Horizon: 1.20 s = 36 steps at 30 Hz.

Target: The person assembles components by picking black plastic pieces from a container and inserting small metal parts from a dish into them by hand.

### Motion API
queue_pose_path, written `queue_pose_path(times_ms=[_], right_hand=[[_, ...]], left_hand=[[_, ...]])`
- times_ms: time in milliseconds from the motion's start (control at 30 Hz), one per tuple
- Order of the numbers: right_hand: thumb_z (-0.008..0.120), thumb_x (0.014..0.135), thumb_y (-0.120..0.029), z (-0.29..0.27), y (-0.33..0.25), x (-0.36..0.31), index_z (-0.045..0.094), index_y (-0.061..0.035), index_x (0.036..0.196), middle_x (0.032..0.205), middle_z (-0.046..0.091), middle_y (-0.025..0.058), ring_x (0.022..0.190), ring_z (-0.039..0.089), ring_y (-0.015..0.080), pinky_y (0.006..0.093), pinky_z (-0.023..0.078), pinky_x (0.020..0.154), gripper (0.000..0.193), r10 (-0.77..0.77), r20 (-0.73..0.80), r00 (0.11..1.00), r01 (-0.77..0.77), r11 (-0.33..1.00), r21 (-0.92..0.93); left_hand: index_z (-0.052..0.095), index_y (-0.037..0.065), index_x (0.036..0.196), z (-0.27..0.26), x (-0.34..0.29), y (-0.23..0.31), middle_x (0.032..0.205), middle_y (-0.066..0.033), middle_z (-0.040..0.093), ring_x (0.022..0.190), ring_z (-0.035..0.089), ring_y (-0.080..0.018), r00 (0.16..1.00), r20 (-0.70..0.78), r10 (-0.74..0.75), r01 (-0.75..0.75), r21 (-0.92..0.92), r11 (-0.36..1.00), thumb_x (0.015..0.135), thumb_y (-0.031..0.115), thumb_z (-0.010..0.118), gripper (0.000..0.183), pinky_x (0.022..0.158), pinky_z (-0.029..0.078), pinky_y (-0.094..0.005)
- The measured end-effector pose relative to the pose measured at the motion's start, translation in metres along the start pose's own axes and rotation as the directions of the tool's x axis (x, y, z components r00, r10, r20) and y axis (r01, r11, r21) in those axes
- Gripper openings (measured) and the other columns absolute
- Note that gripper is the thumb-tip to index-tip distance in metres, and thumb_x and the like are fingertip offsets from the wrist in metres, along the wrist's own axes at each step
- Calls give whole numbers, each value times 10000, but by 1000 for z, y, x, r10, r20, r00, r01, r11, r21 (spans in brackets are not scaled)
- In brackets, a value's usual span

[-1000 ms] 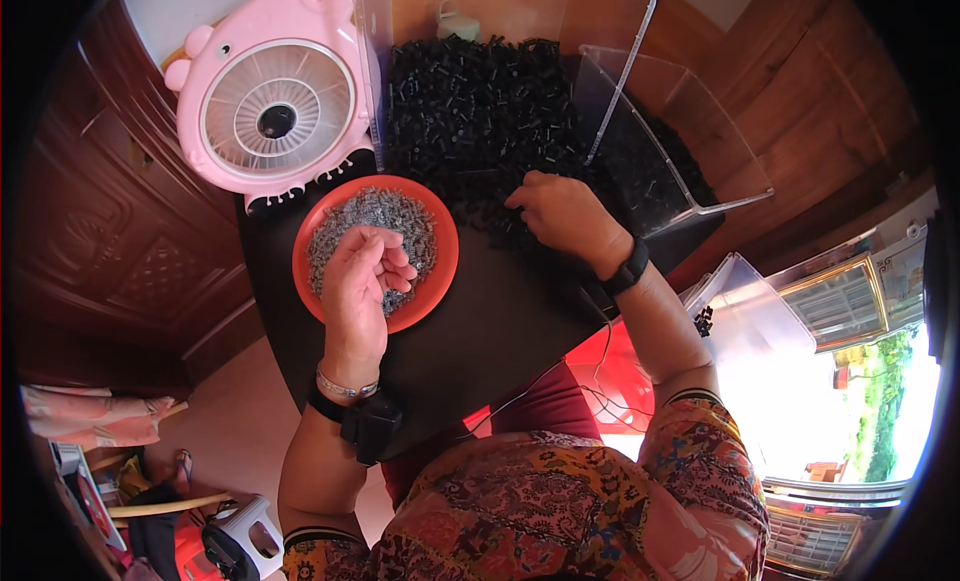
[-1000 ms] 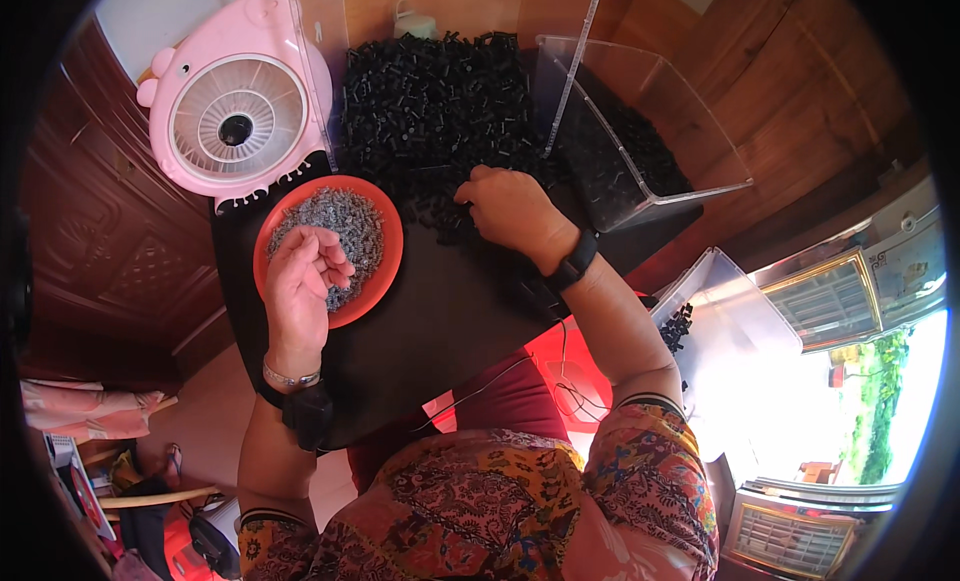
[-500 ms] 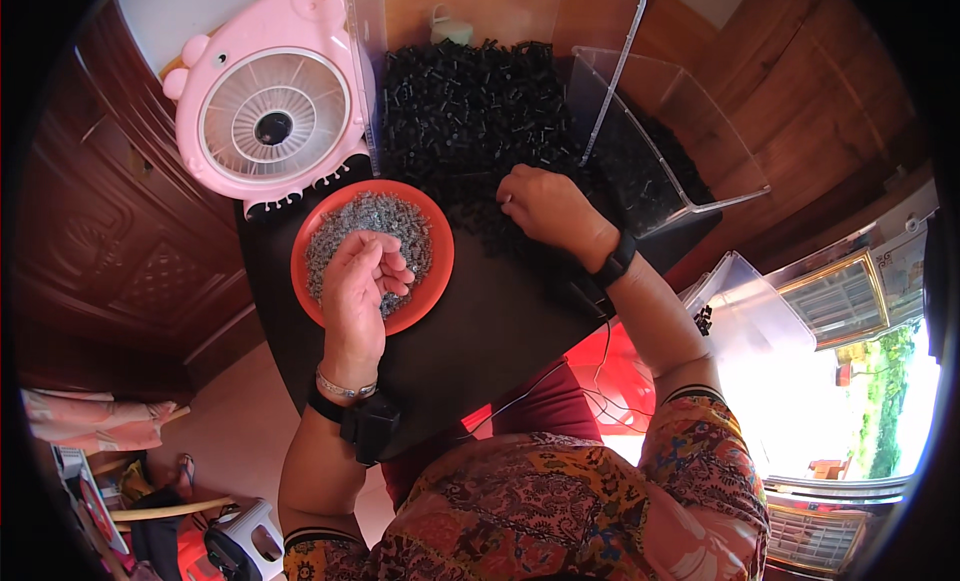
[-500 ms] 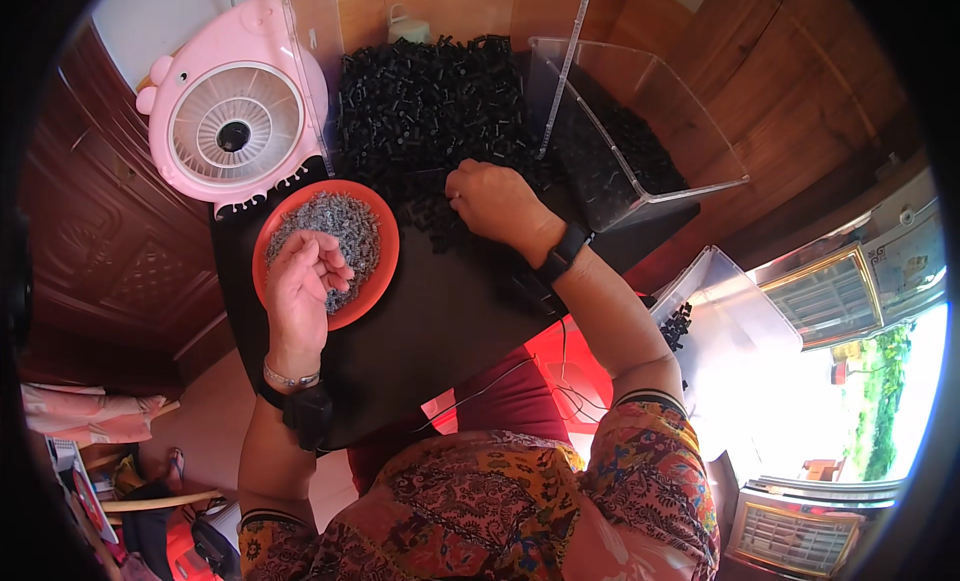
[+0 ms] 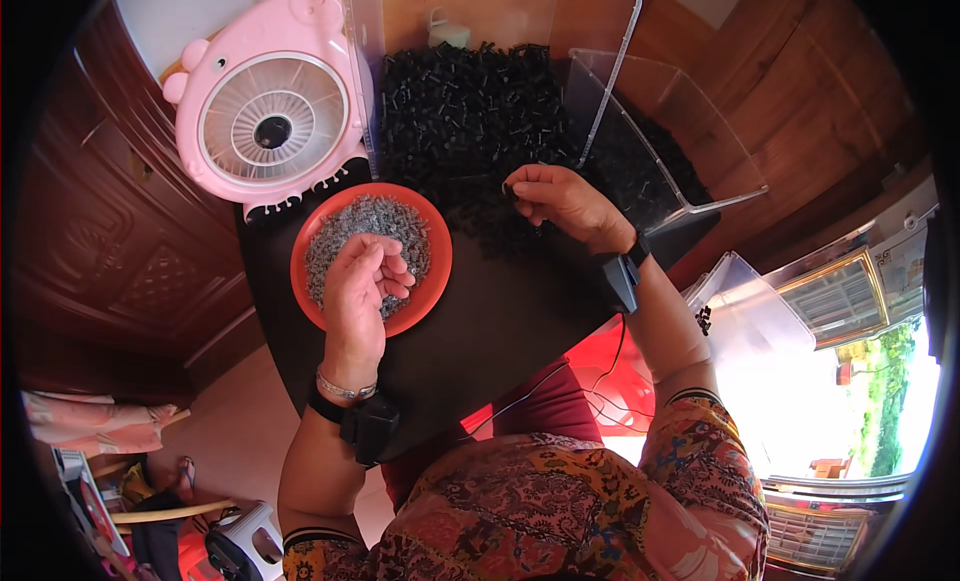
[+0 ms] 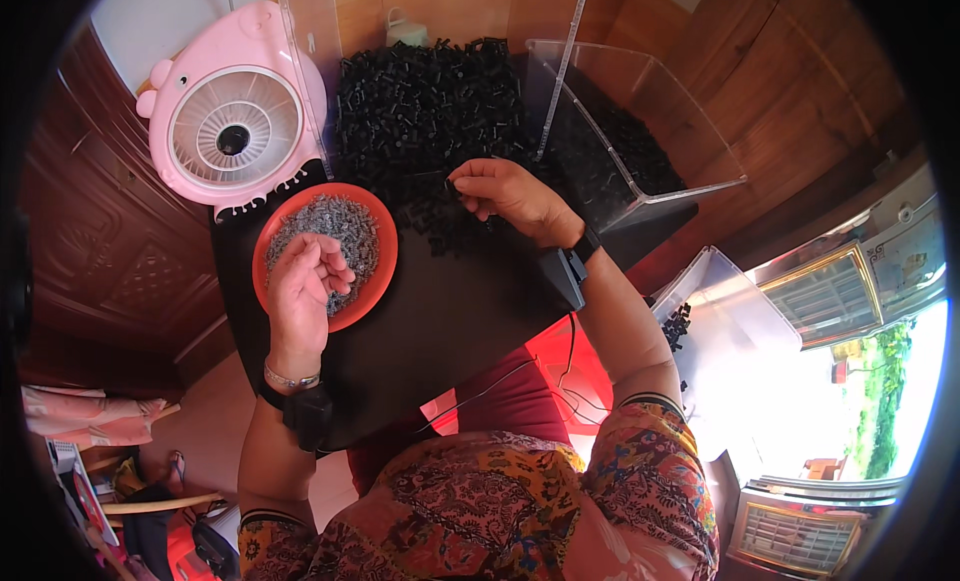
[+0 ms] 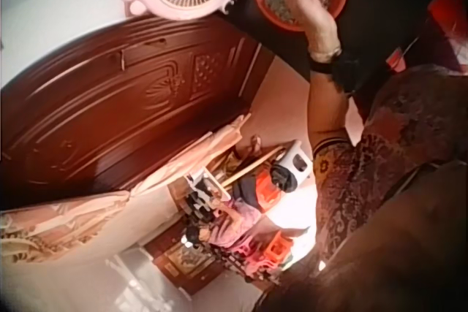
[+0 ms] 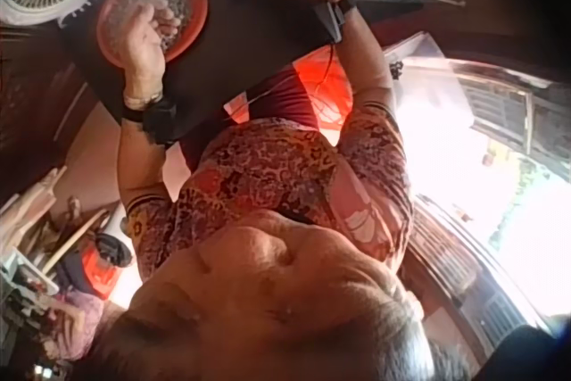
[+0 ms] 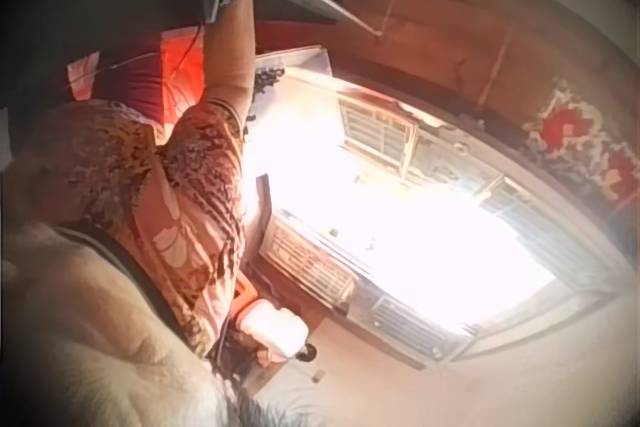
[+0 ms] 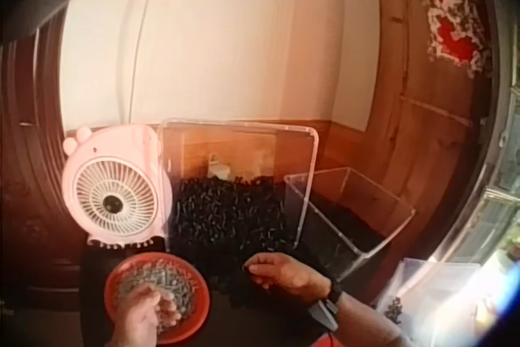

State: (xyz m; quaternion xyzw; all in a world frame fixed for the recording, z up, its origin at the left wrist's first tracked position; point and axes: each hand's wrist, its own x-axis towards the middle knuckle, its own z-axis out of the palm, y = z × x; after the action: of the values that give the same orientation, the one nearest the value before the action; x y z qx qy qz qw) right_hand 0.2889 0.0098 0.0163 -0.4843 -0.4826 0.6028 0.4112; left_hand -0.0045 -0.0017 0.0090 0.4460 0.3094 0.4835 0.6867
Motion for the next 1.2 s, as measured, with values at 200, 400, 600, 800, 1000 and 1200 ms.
queue_pose_path(times_ms=[200,400,600,800,1000,1200], right_hand=[[578,901,-186,0,0,-11,593,-37,1024,789,545,-24,715,516,62,209,427,630,194,13,-21,1000,-13,1000,6],[560,911,-208,-13,-13,-67,591,-45,1031,779,541,-25,709,507,53,197,416,635,204,-93,-247,964,16,955,-297],[593,830,-124,-30,22,-133,614,-22,973,777,608,127,741,629,260,349,486,665,177,-462,-441,769,-83,612,-786],[591,806,-120,-17,50,-130,592,-65,874,855,578,116,821,601,306,406,493,708,87,-617,-379,689,-328,201,-923],[599,812,-117,-12,40,-130,591,-72,879,844,564,107,818,596,285,393,492,683,81,-680,-336,652,-341,133,-931],[622,804,-63,26,-9,-99,627,-8,910,819,597,127,665,610,256,327,480,618,119,-625,-273,731,127,519,-845]], left_hand=[[569,63,900,3,0,0,781,-13,555,697,568,-120,1000,13,-6,6,7,1000,927,241,472,206,635,433,-235],[573,60,908,0,-1,2,782,-10,556,697,568,-122,1000,13,15,-14,-29,999,936,228,464,202,633,428,-237],[577,59,911,2,-1,0,781,-7,556,694,566,-122,1000,27,6,-6,-7,1000,935,224,468,199,626,430,-238],[578,59,906,3,1,-3,782,-12,554,695,562,-127,1000,26,0,-1,21,1000,935,225,459,207,627,429,-241],[575,59,898,2,-2,-1,782,-13,554,693,561,-128,1000,20,6,-6,14,1000,937,227,459,207,632,428,-243],[573,57,907,6,-3,-1,784,-18,554,690,564,-128,999,35,-14,13,34,999,940,224,454,207,633,430,-243]])
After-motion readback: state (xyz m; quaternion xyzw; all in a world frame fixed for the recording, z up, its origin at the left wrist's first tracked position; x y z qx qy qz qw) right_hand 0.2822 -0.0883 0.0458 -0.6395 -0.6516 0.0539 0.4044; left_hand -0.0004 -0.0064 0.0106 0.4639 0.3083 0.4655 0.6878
